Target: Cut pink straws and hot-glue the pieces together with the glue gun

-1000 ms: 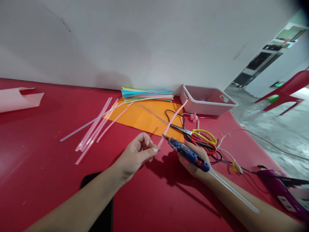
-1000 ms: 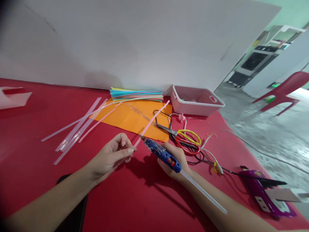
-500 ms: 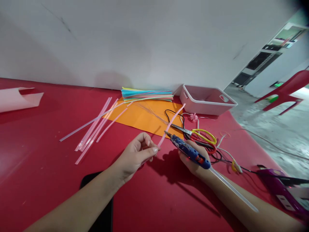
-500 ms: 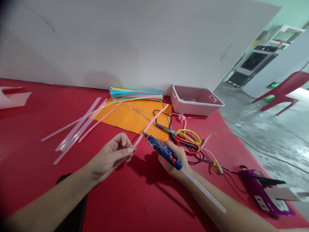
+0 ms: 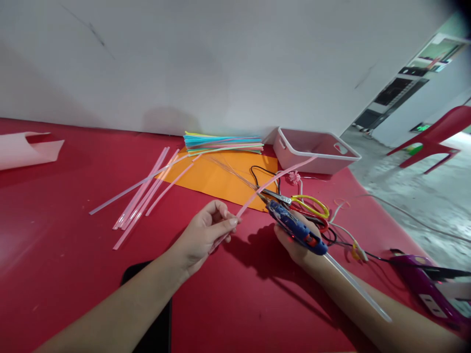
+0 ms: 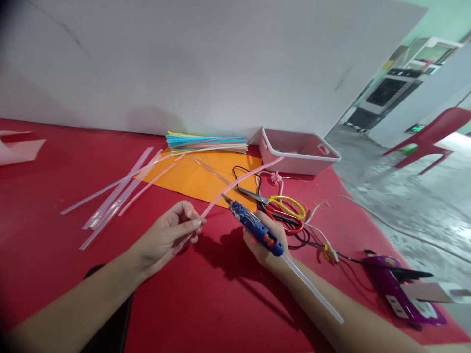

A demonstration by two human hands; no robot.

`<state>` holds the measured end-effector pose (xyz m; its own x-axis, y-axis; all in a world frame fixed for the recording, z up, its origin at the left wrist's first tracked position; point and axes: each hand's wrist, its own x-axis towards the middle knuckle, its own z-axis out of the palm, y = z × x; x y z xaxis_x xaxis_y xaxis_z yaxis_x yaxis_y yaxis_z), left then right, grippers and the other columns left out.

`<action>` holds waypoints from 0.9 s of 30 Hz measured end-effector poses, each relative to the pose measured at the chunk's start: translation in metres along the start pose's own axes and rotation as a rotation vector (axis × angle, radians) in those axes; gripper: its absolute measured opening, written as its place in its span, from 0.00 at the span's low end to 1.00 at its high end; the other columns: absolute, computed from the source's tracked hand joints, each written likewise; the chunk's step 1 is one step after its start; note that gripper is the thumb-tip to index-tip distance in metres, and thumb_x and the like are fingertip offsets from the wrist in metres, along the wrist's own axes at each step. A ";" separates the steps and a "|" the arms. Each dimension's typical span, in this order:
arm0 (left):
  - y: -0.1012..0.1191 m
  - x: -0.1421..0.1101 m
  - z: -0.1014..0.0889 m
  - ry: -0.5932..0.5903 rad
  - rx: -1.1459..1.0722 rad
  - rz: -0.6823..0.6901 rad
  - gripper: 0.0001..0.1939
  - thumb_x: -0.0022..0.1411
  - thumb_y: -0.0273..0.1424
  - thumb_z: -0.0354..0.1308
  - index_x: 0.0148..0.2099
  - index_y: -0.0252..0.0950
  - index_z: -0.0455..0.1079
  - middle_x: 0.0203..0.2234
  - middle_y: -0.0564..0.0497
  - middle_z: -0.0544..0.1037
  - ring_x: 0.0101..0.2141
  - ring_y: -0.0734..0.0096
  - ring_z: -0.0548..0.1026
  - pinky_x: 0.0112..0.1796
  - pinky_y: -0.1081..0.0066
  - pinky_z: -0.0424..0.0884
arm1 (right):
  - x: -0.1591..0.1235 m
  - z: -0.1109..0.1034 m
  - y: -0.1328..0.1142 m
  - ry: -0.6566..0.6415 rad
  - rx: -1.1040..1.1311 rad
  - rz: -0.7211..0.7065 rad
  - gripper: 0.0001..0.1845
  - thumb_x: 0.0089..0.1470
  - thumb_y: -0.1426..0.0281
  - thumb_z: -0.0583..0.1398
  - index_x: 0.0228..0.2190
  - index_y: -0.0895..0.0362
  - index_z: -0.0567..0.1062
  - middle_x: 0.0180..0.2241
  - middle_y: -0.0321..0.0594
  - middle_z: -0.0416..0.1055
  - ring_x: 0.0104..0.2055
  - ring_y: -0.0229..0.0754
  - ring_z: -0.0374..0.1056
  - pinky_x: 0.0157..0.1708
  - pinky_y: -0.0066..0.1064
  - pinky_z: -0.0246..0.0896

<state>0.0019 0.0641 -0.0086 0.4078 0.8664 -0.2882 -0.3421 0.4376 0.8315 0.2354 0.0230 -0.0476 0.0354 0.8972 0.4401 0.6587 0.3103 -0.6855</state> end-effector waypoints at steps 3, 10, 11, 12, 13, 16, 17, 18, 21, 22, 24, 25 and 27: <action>-0.001 0.002 0.000 0.054 0.007 -0.031 0.12 0.53 0.24 0.69 0.35 0.37 0.68 0.27 0.56 0.75 0.27 0.78 0.74 0.29 0.77 0.69 | 0.001 -0.002 -0.003 0.015 -0.002 -0.050 0.07 0.51 0.73 0.60 0.25 0.52 0.67 0.19 0.31 0.67 0.19 0.36 0.62 0.20 0.27 0.59; 0.001 0.002 0.004 0.108 0.047 -0.092 0.07 0.57 0.20 0.64 0.38 0.33 0.73 0.29 0.53 0.75 0.28 0.77 0.75 0.31 0.75 0.72 | -0.002 -0.001 0.002 -0.134 0.032 -0.130 0.05 0.51 0.75 0.60 0.29 0.53 0.70 0.21 0.30 0.68 0.20 0.34 0.62 0.21 0.25 0.59; 0.001 0.002 0.004 0.115 0.061 -0.097 0.06 0.57 0.20 0.62 0.38 0.33 0.73 0.29 0.53 0.75 0.28 0.77 0.75 0.30 0.76 0.71 | -0.003 -0.001 0.002 -0.156 0.042 -0.135 0.05 0.51 0.75 0.60 0.31 0.53 0.70 0.22 0.31 0.69 0.20 0.34 0.63 0.21 0.25 0.59; 0.001 0.002 0.005 0.120 0.079 -0.103 0.06 0.58 0.20 0.61 0.38 0.33 0.73 0.28 0.53 0.75 0.27 0.77 0.75 0.29 0.76 0.71 | -0.003 -0.001 0.001 -0.171 0.050 -0.139 0.05 0.51 0.75 0.60 0.31 0.54 0.71 0.22 0.31 0.69 0.20 0.34 0.63 0.22 0.25 0.60; 0.001 0.002 0.005 0.124 0.100 -0.109 0.06 0.59 0.21 0.61 0.39 0.32 0.73 0.28 0.53 0.75 0.27 0.77 0.75 0.28 0.77 0.70 | -0.003 -0.001 0.001 -0.181 0.056 -0.142 0.05 0.52 0.75 0.60 0.31 0.54 0.70 0.22 0.30 0.68 0.20 0.33 0.62 0.22 0.24 0.59; 0.000 0.002 0.005 0.129 0.159 -0.124 0.06 0.60 0.22 0.61 0.41 0.32 0.73 0.27 0.53 0.75 0.25 0.79 0.73 0.25 0.78 0.67 | -0.002 -0.002 -0.002 -0.190 0.057 -0.157 0.04 0.52 0.74 0.60 0.30 0.54 0.69 0.20 0.30 0.66 0.19 0.32 0.59 0.20 0.23 0.56; 0.000 0.002 0.005 0.129 0.173 -0.127 0.06 0.60 0.23 0.61 0.42 0.32 0.73 0.26 0.54 0.74 0.23 0.79 0.72 0.24 0.79 0.66 | -0.001 -0.002 -0.002 -0.188 0.047 -0.160 0.04 0.52 0.73 0.60 0.30 0.54 0.69 0.20 0.30 0.66 0.19 0.32 0.59 0.20 0.23 0.56; -0.001 0.002 0.004 0.129 0.183 -0.129 0.06 0.60 0.24 0.61 0.42 0.32 0.72 0.25 0.54 0.74 0.22 0.80 0.71 0.23 0.79 0.64 | -0.001 -0.002 -0.003 -0.183 0.036 -0.162 0.04 0.52 0.73 0.60 0.30 0.54 0.69 0.20 0.30 0.66 0.19 0.32 0.59 0.20 0.23 0.55; -0.002 0.003 0.003 0.134 0.196 -0.125 0.05 0.61 0.27 0.61 0.41 0.33 0.72 0.23 0.56 0.73 0.21 0.82 0.69 0.22 0.80 0.63 | -0.001 -0.001 -0.002 -0.179 0.006 -0.168 0.04 0.52 0.73 0.60 0.29 0.54 0.68 0.20 0.30 0.66 0.19 0.32 0.59 0.20 0.23 0.55; -0.003 0.003 0.003 0.136 0.195 -0.122 0.04 0.61 0.27 0.61 0.40 0.33 0.71 0.24 0.56 0.73 0.21 0.82 0.69 0.22 0.80 0.63 | -0.001 0.000 -0.001 -0.178 0.000 -0.169 0.04 0.52 0.73 0.60 0.29 0.54 0.68 0.20 0.30 0.66 0.19 0.32 0.59 0.20 0.23 0.56; -0.003 0.003 0.002 0.141 0.195 -0.121 0.04 0.61 0.28 0.61 0.38 0.34 0.71 0.23 0.56 0.73 0.22 0.82 0.70 0.23 0.80 0.64 | -0.001 0.000 0.000 -0.179 -0.006 -0.174 0.03 0.52 0.73 0.60 0.30 0.54 0.69 0.20 0.30 0.66 0.19 0.32 0.60 0.20 0.23 0.56; -0.003 0.003 0.002 0.142 0.199 -0.126 0.04 0.61 0.28 0.62 0.38 0.34 0.71 0.23 0.56 0.73 0.21 0.82 0.69 0.22 0.81 0.63 | -0.001 0.001 0.000 -0.185 -0.007 -0.177 0.03 0.52 0.72 0.60 0.30 0.54 0.69 0.20 0.30 0.67 0.19 0.32 0.60 0.21 0.23 0.56; -0.002 0.003 0.002 0.144 0.214 -0.142 0.05 0.60 0.29 0.62 0.38 0.34 0.71 0.21 0.56 0.73 0.19 0.82 0.68 0.17 0.81 0.57 | 0.001 0.000 -0.001 -0.209 -0.006 -0.187 0.03 0.52 0.72 0.60 0.30 0.54 0.69 0.21 0.31 0.68 0.20 0.33 0.61 0.21 0.24 0.57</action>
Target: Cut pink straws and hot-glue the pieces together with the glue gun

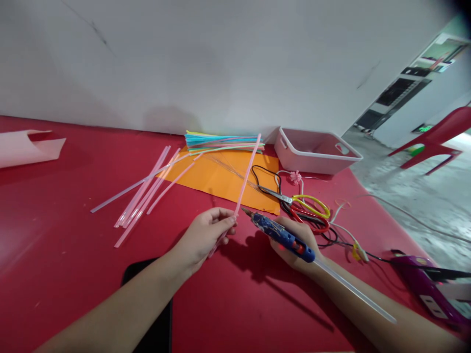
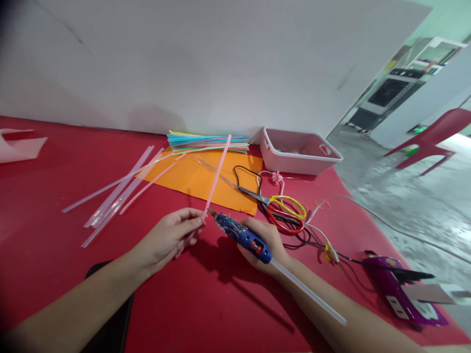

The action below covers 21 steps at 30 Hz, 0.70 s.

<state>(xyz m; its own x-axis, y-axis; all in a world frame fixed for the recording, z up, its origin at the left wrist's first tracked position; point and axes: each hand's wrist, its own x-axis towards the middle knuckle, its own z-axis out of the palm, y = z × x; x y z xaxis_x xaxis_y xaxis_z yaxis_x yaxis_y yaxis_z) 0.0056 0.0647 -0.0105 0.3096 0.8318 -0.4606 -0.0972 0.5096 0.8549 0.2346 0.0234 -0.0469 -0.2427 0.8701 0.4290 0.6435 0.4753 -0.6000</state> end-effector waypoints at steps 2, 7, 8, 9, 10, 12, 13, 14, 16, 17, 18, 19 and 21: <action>0.001 -0.001 0.000 0.006 0.017 -0.009 0.05 0.59 0.30 0.63 0.37 0.34 0.71 0.20 0.56 0.73 0.17 0.81 0.67 0.15 0.80 0.52 | 0.001 -0.001 -0.001 -0.025 0.000 -0.007 0.02 0.52 0.72 0.60 0.30 0.55 0.69 0.21 0.32 0.68 0.20 0.33 0.62 0.21 0.24 0.57; 0.004 -0.001 0.003 0.016 0.016 0.001 0.03 0.58 0.27 0.63 0.35 0.34 0.71 0.20 0.56 0.73 0.17 0.81 0.68 0.15 0.80 0.53 | 0.003 -0.003 -0.003 -0.081 0.013 -0.042 0.02 0.52 0.71 0.60 0.31 0.55 0.70 0.20 0.31 0.66 0.19 0.32 0.58 0.21 0.23 0.56; 0.004 -0.001 0.003 0.015 0.009 0.003 0.02 0.58 0.27 0.62 0.34 0.34 0.71 0.20 0.56 0.73 0.18 0.80 0.69 0.15 0.80 0.54 | 0.003 -0.003 -0.003 -0.094 0.015 -0.047 0.02 0.53 0.71 0.60 0.31 0.55 0.70 0.20 0.31 0.66 0.19 0.31 0.57 0.21 0.23 0.56; 0.004 -0.001 0.004 0.014 -0.001 0.007 0.02 0.58 0.26 0.62 0.34 0.34 0.71 0.19 0.56 0.73 0.18 0.79 0.70 0.16 0.80 0.55 | 0.003 -0.003 -0.003 -0.105 0.015 -0.050 0.02 0.53 0.71 0.60 0.32 0.55 0.70 0.21 0.31 0.66 0.20 0.31 0.57 0.22 0.23 0.56; 0.004 -0.001 0.004 0.012 -0.012 0.012 0.02 0.58 0.26 0.62 0.33 0.35 0.71 0.19 0.56 0.73 0.19 0.79 0.71 0.17 0.80 0.57 | 0.003 -0.003 -0.002 -0.113 0.015 -0.053 0.03 0.53 0.71 0.60 0.32 0.55 0.70 0.21 0.31 0.66 0.20 0.32 0.57 0.22 0.23 0.56; 0.003 -0.001 0.005 0.007 -0.039 0.025 0.04 0.56 0.26 0.63 0.32 0.35 0.70 0.19 0.57 0.73 0.20 0.79 0.72 0.19 0.80 0.60 | 0.003 -0.003 -0.002 -0.113 0.017 -0.054 0.03 0.53 0.71 0.60 0.32 0.55 0.70 0.21 0.31 0.66 0.20 0.32 0.57 0.22 0.24 0.56; 0.002 -0.001 0.005 0.002 -0.053 0.032 0.04 0.55 0.26 0.63 0.31 0.35 0.70 0.19 0.57 0.73 0.21 0.79 0.72 0.21 0.80 0.62 | 0.003 -0.003 -0.002 -0.108 0.020 -0.051 0.03 0.53 0.71 0.60 0.32 0.55 0.70 0.21 0.31 0.65 0.20 0.32 0.57 0.22 0.23 0.56; 0.001 -0.001 0.005 -0.004 -0.067 0.040 0.05 0.55 0.26 0.64 0.31 0.35 0.69 0.19 0.57 0.73 0.21 0.79 0.72 0.22 0.80 0.64 | 0.003 -0.003 -0.002 -0.101 0.021 -0.046 0.02 0.53 0.72 0.60 0.32 0.55 0.70 0.21 0.30 0.65 0.20 0.32 0.57 0.22 0.23 0.56; 0.000 0.000 0.005 -0.017 -0.089 0.054 0.06 0.53 0.26 0.65 0.30 0.35 0.69 0.19 0.57 0.73 0.21 0.80 0.72 0.25 0.79 0.67 | 0.003 -0.003 -0.002 -0.087 0.021 -0.040 0.02 0.53 0.73 0.59 0.31 0.55 0.69 0.20 0.30 0.65 0.20 0.31 0.57 0.22 0.23 0.56; 0.000 0.001 0.005 -0.023 -0.096 0.060 0.06 0.53 0.26 0.65 0.30 0.34 0.69 0.19 0.57 0.72 0.21 0.80 0.71 0.26 0.78 0.68 | 0.003 -0.003 -0.003 -0.083 0.021 -0.039 0.03 0.52 0.73 0.59 0.31 0.55 0.69 0.20 0.30 0.65 0.20 0.31 0.57 0.22 0.23 0.56; -0.001 0.001 0.005 -0.027 -0.102 0.066 0.06 0.52 0.26 0.65 0.30 0.34 0.69 0.19 0.57 0.72 0.22 0.80 0.71 0.27 0.78 0.68 | 0.003 -0.003 -0.003 -0.079 0.021 -0.041 0.03 0.52 0.73 0.59 0.31 0.55 0.69 0.20 0.30 0.65 0.20 0.31 0.57 0.22 0.23 0.56; -0.001 0.001 0.004 -0.029 -0.103 0.071 0.06 0.52 0.27 0.65 0.30 0.34 0.69 0.19 0.57 0.72 0.22 0.80 0.71 0.27 0.78 0.69 | 0.003 -0.003 -0.003 -0.076 0.022 -0.043 0.03 0.52 0.73 0.60 0.30 0.55 0.69 0.20 0.30 0.64 0.20 0.31 0.57 0.21 0.23 0.55; -0.002 0.001 0.004 -0.029 -0.101 0.080 0.07 0.52 0.27 0.66 0.30 0.34 0.70 0.19 0.57 0.72 0.22 0.80 0.71 0.28 0.78 0.69 | 0.003 -0.003 -0.003 -0.076 0.026 -0.043 0.03 0.52 0.73 0.60 0.30 0.55 0.68 0.20 0.30 0.64 0.20 0.31 0.56 0.21 0.23 0.55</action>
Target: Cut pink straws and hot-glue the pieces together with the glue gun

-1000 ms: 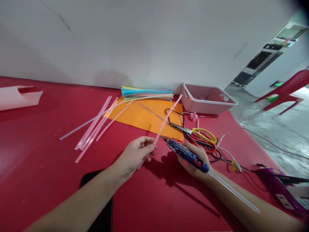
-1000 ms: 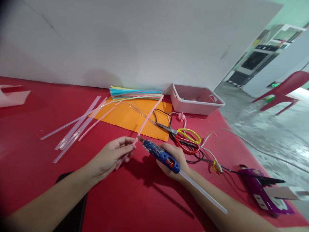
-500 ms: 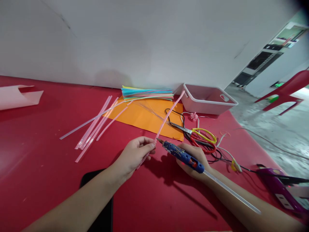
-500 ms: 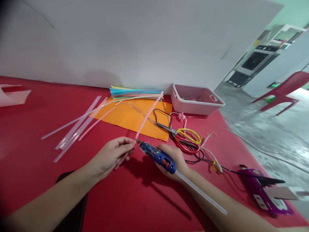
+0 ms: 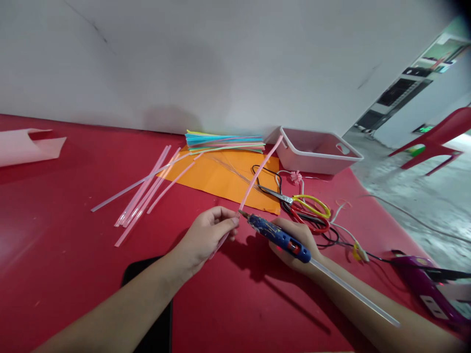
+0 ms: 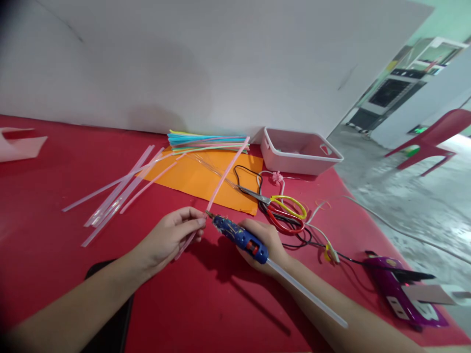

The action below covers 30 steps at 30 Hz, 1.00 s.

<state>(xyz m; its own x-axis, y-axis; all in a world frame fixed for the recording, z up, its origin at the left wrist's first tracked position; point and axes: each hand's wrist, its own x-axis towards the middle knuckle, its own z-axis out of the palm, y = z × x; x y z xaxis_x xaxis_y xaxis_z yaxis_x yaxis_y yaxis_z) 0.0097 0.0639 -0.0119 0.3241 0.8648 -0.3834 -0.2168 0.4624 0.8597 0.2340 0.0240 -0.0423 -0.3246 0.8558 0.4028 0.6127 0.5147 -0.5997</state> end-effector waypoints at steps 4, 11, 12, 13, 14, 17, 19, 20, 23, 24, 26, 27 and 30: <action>-0.001 -0.001 -0.002 0.006 0.032 0.014 0.08 0.53 0.30 0.67 0.31 0.34 0.71 0.20 0.57 0.73 0.23 0.79 0.71 0.27 0.78 0.68 | -0.001 0.000 0.001 -0.003 0.014 0.019 0.03 0.52 0.73 0.60 0.31 0.55 0.69 0.20 0.30 0.64 0.20 0.31 0.56 0.21 0.23 0.55; -0.002 0.001 -0.003 0.004 0.082 0.031 0.10 0.55 0.33 0.67 0.31 0.36 0.69 0.19 0.57 0.72 0.22 0.79 0.69 0.26 0.78 0.65 | 0.000 -0.001 0.000 -0.018 0.012 0.042 0.02 0.53 0.72 0.60 0.31 0.55 0.69 0.21 0.31 0.66 0.20 0.32 0.57 0.21 0.23 0.56; -0.002 0.001 -0.003 0.001 0.085 0.035 0.10 0.54 0.33 0.67 0.31 0.36 0.69 0.19 0.57 0.72 0.22 0.79 0.69 0.26 0.77 0.65 | 0.000 -0.001 0.000 -0.018 0.012 0.040 0.02 0.52 0.72 0.60 0.30 0.55 0.69 0.21 0.31 0.66 0.20 0.32 0.57 0.21 0.23 0.56; -0.002 0.000 -0.003 -0.002 0.088 0.041 0.10 0.54 0.33 0.66 0.31 0.36 0.69 0.20 0.57 0.72 0.22 0.79 0.69 0.27 0.77 0.65 | 0.000 -0.001 0.001 -0.015 0.011 0.040 0.02 0.52 0.72 0.60 0.30 0.55 0.69 0.21 0.31 0.66 0.20 0.32 0.58 0.21 0.23 0.56; -0.002 0.000 -0.003 -0.006 0.094 0.046 0.10 0.54 0.33 0.66 0.31 0.36 0.69 0.20 0.58 0.71 0.23 0.79 0.69 0.27 0.77 0.65 | -0.001 0.000 0.001 -0.010 0.008 0.041 0.02 0.52 0.72 0.60 0.30 0.55 0.69 0.21 0.31 0.67 0.20 0.32 0.58 0.21 0.23 0.56; -0.001 -0.001 -0.004 -0.013 0.128 0.060 0.09 0.55 0.34 0.66 0.31 0.35 0.69 0.20 0.57 0.72 0.23 0.79 0.69 0.26 0.77 0.64 | -0.002 0.001 0.004 0.016 -0.010 0.055 0.03 0.52 0.73 0.60 0.31 0.55 0.70 0.21 0.32 0.68 0.20 0.32 0.61 0.22 0.23 0.57; -0.001 -0.002 -0.004 -0.012 0.157 0.070 0.09 0.56 0.34 0.65 0.32 0.35 0.70 0.21 0.57 0.72 0.22 0.79 0.68 0.25 0.77 0.62 | -0.003 0.002 0.005 0.027 -0.018 0.059 0.03 0.52 0.73 0.60 0.31 0.55 0.70 0.21 0.32 0.69 0.20 0.32 0.61 0.22 0.24 0.57; -0.001 -0.002 -0.005 -0.010 0.168 0.075 0.09 0.56 0.34 0.65 0.32 0.35 0.70 0.21 0.57 0.72 0.22 0.79 0.68 0.25 0.77 0.62 | -0.003 0.002 0.005 0.030 -0.020 0.058 0.03 0.52 0.73 0.60 0.30 0.55 0.70 0.21 0.32 0.69 0.20 0.32 0.61 0.22 0.24 0.57; -0.002 -0.001 -0.005 -0.010 0.177 0.087 0.08 0.57 0.33 0.65 0.33 0.35 0.71 0.22 0.57 0.72 0.24 0.79 0.69 0.27 0.77 0.64 | -0.002 0.003 0.004 0.042 -0.021 0.055 0.03 0.52 0.74 0.60 0.30 0.55 0.70 0.21 0.31 0.69 0.20 0.32 0.61 0.22 0.23 0.57; -0.002 -0.001 -0.005 -0.010 0.174 0.088 0.08 0.57 0.33 0.65 0.34 0.35 0.71 0.22 0.57 0.73 0.24 0.79 0.70 0.28 0.77 0.65 | -0.002 0.003 0.004 0.044 -0.020 0.055 0.03 0.52 0.74 0.60 0.30 0.55 0.70 0.21 0.31 0.69 0.20 0.32 0.61 0.22 0.23 0.57; -0.003 -0.001 -0.005 -0.008 0.162 0.085 0.08 0.56 0.32 0.65 0.35 0.34 0.72 0.23 0.57 0.73 0.25 0.78 0.71 0.30 0.76 0.67 | -0.002 0.003 0.004 0.045 -0.018 0.058 0.03 0.52 0.73 0.60 0.30 0.55 0.70 0.21 0.31 0.68 0.20 0.32 0.61 0.21 0.23 0.57; -0.003 -0.001 -0.004 -0.004 0.154 0.079 0.08 0.56 0.33 0.65 0.35 0.34 0.72 0.24 0.57 0.73 0.26 0.78 0.71 0.30 0.76 0.68 | -0.002 0.003 0.003 0.045 -0.018 0.060 0.03 0.52 0.73 0.60 0.30 0.55 0.69 0.21 0.31 0.68 0.20 0.32 0.61 0.21 0.23 0.57; -0.001 -0.003 -0.002 0.006 0.142 0.043 0.10 0.56 0.34 0.65 0.37 0.35 0.70 0.23 0.56 0.72 0.23 0.77 0.71 0.25 0.77 0.66 | -0.003 0.003 0.003 0.036 -0.015 0.070 0.02 0.52 0.73 0.60 0.30 0.55 0.70 0.21 0.31 0.69 0.20 0.32 0.61 0.22 0.23 0.57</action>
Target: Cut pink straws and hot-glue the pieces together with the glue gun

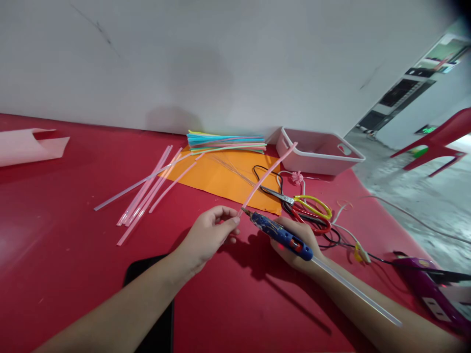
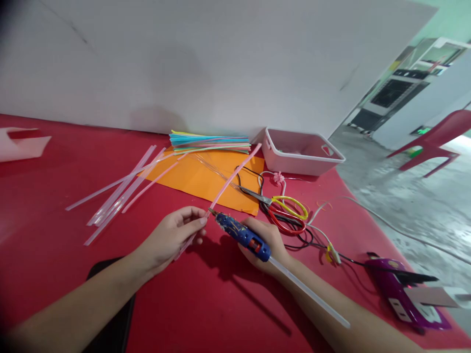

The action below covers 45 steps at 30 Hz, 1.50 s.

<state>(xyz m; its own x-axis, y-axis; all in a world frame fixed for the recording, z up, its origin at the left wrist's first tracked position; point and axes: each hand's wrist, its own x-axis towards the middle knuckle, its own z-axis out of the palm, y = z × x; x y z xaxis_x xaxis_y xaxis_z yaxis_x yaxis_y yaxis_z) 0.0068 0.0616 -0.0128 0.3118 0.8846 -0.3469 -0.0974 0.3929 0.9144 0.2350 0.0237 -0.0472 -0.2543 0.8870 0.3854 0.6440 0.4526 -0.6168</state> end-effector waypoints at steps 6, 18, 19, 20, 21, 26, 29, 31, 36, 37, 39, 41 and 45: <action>0.006 -0.004 0.001 -0.014 -0.006 -0.053 0.11 0.58 0.37 0.64 0.35 0.36 0.68 0.17 0.60 0.67 0.14 0.84 0.59 0.17 0.80 0.52 | 0.001 -0.001 0.001 -0.006 0.016 -0.010 0.03 0.52 0.74 0.59 0.30 0.55 0.70 0.21 0.31 0.69 0.20 0.32 0.62 0.21 0.23 0.57; 0.005 -0.003 0.001 0.032 0.037 -0.064 0.09 0.57 0.35 0.65 0.34 0.37 0.69 0.19 0.57 0.73 0.15 0.80 0.67 0.14 0.81 0.54 | 0.002 -0.003 -0.003 -0.062 0.008 -0.061 0.02 0.53 0.72 0.59 0.31 0.54 0.70 0.20 0.31 0.67 0.19 0.32 0.59 0.20 0.23 0.56; 0.005 -0.003 0.001 0.032 0.038 -0.061 0.09 0.57 0.35 0.66 0.34 0.37 0.69 0.19 0.57 0.73 0.16 0.80 0.67 0.14 0.81 0.54 | 0.002 -0.003 -0.003 -0.067 0.012 -0.065 0.02 0.52 0.72 0.59 0.31 0.54 0.70 0.20 0.30 0.66 0.19 0.32 0.59 0.20 0.23 0.56; 0.005 -0.003 0.001 0.031 0.039 -0.058 0.10 0.56 0.34 0.66 0.34 0.37 0.69 0.19 0.57 0.72 0.16 0.80 0.67 0.14 0.81 0.53 | 0.002 -0.003 -0.003 -0.069 0.015 -0.068 0.02 0.52 0.72 0.59 0.31 0.54 0.70 0.20 0.30 0.66 0.19 0.32 0.58 0.20 0.23 0.56; 0.005 -0.003 0.001 0.030 0.039 -0.054 0.10 0.56 0.34 0.66 0.35 0.37 0.70 0.18 0.58 0.72 0.15 0.80 0.67 0.14 0.81 0.53 | 0.002 -0.003 -0.003 -0.069 0.017 -0.066 0.02 0.52 0.72 0.59 0.31 0.55 0.70 0.20 0.30 0.66 0.19 0.32 0.58 0.20 0.23 0.56; 0.004 -0.001 0.000 0.023 0.025 -0.040 0.11 0.54 0.34 0.68 0.35 0.36 0.72 0.16 0.59 0.69 0.16 0.80 0.67 0.14 0.81 0.53 | 0.001 -0.003 -0.003 -0.051 0.018 -0.051 0.02 0.52 0.73 0.60 0.31 0.55 0.70 0.20 0.31 0.67 0.19 0.32 0.59 0.20 0.23 0.56; 0.004 0.000 -0.001 0.020 0.017 -0.031 0.13 0.52 0.37 0.70 0.35 0.35 0.73 0.16 0.59 0.70 0.16 0.81 0.66 0.14 0.80 0.53 | 0.000 -0.003 -0.001 -0.046 0.015 -0.042 0.03 0.52 0.73 0.60 0.31 0.55 0.71 0.21 0.31 0.68 0.20 0.32 0.60 0.20 0.23 0.57; 0.004 0.000 -0.001 0.019 0.016 -0.032 0.14 0.51 0.37 0.71 0.35 0.35 0.74 0.16 0.59 0.70 0.16 0.81 0.65 0.15 0.80 0.54 | 0.000 -0.002 0.000 -0.043 0.016 -0.036 0.02 0.52 0.73 0.60 0.31 0.55 0.71 0.22 0.32 0.69 0.20 0.32 0.61 0.21 0.23 0.57; 0.004 0.000 -0.002 0.015 0.015 -0.039 0.11 0.53 0.34 0.69 0.36 0.35 0.75 0.16 0.59 0.70 0.16 0.80 0.66 0.17 0.79 0.58 | -0.001 -0.001 0.000 -0.028 0.013 -0.013 0.01 0.53 0.72 0.60 0.31 0.55 0.71 0.22 0.32 0.70 0.20 0.33 0.63 0.21 0.24 0.58; 0.004 0.000 -0.002 0.013 0.015 -0.039 0.10 0.53 0.34 0.69 0.36 0.35 0.75 0.16 0.59 0.70 0.16 0.80 0.66 0.17 0.79 0.58 | -0.001 -0.001 0.000 -0.017 0.011 -0.007 0.01 0.53 0.72 0.60 0.31 0.55 0.71 0.21 0.32 0.70 0.20 0.33 0.63 0.21 0.24 0.58; 0.003 0.000 -0.001 0.008 0.014 -0.041 0.09 0.54 0.33 0.68 0.36 0.35 0.75 0.15 0.59 0.70 0.16 0.80 0.65 0.17 0.79 0.58 | -0.001 0.000 -0.001 0.011 0.011 -0.004 0.02 0.53 0.72 0.60 0.30 0.55 0.70 0.21 0.31 0.68 0.19 0.32 0.61 0.20 0.23 0.56; 0.003 -0.001 -0.001 0.003 0.012 -0.041 0.08 0.55 0.32 0.67 0.36 0.35 0.74 0.16 0.59 0.71 0.16 0.81 0.66 0.17 0.79 0.58 | -0.001 0.000 -0.001 0.036 0.009 -0.012 0.02 0.53 0.72 0.60 0.30 0.55 0.69 0.20 0.31 0.67 0.19 0.31 0.59 0.20 0.23 0.55; 0.004 -0.001 -0.001 -0.004 0.005 -0.033 0.08 0.54 0.31 0.68 0.35 0.35 0.74 0.16 0.58 0.71 0.16 0.80 0.67 0.16 0.80 0.57 | -0.001 0.000 -0.001 0.043 0.003 -0.018 0.02 0.53 0.72 0.60 0.30 0.55 0.70 0.20 0.31 0.67 0.19 0.31 0.59 0.20 0.23 0.55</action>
<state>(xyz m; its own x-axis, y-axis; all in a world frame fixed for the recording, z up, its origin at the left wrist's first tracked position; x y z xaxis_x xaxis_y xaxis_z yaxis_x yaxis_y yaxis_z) 0.0050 0.0628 -0.0091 0.3182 0.8701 -0.3763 -0.0823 0.4208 0.9034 0.2345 0.0223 -0.0462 -0.2349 0.8739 0.4256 0.6376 0.4690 -0.6112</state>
